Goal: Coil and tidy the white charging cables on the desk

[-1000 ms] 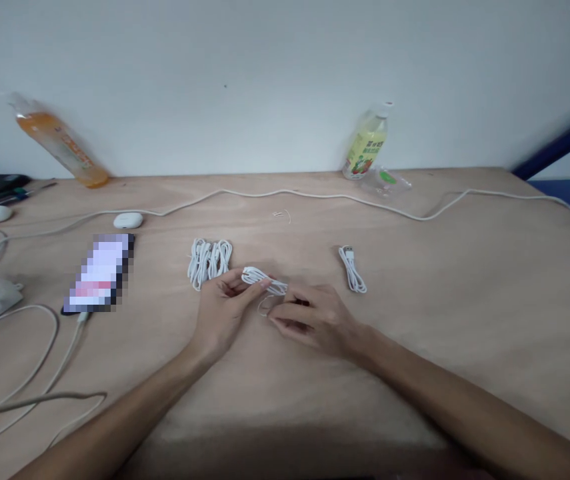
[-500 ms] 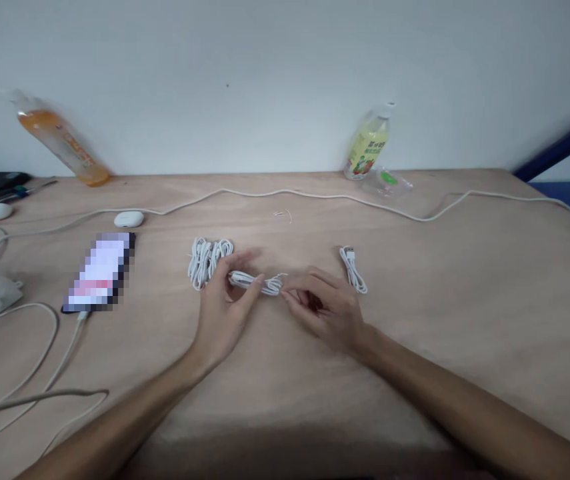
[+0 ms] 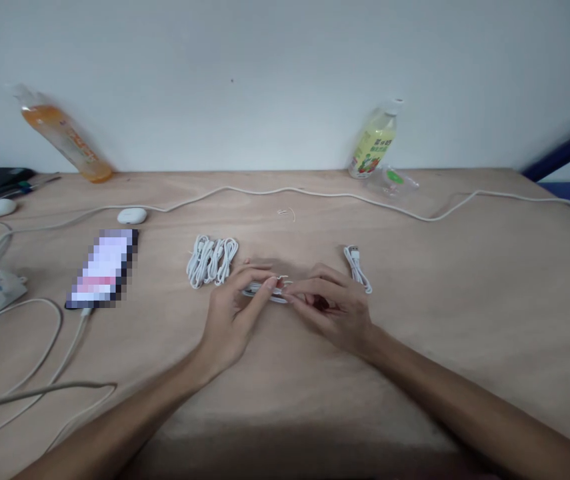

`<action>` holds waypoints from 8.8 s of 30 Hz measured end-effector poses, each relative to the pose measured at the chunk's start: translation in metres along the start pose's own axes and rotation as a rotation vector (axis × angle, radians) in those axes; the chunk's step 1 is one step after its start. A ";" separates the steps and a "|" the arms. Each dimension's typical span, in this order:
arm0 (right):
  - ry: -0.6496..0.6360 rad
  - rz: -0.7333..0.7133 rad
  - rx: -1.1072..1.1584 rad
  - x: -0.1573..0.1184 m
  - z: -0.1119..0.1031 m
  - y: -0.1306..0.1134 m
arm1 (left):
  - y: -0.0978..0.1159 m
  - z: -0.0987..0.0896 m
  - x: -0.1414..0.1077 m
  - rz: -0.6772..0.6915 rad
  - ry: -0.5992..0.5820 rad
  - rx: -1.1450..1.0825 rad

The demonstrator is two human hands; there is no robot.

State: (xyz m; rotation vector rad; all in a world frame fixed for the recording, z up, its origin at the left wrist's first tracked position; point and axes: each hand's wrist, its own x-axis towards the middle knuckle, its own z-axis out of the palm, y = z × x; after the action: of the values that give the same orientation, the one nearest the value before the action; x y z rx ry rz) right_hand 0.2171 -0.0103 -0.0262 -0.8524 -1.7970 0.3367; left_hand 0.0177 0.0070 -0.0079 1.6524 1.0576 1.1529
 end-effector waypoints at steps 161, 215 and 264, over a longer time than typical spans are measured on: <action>-0.241 0.097 -0.133 0.008 -0.007 0.001 | -0.012 -0.007 0.003 0.489 -0.087 0.565; -0.132 0.607 0.406 0.011 0.001 -0.010 | 0.003 -0.007 -0.001 0.246 -0.178 0.373; -0.217 0.545 0.443 0.012 -0.002 -0.006 | 0.002 -0.006 0.000 0.125 -0.179 0.227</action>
State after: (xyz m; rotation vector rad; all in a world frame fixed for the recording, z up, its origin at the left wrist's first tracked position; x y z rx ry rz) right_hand 0.2147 -0.0063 -0.0130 -0.9957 -1.5626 1.1702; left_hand 0.0125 0.0071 -0.0045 1.9845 1.0114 0.9694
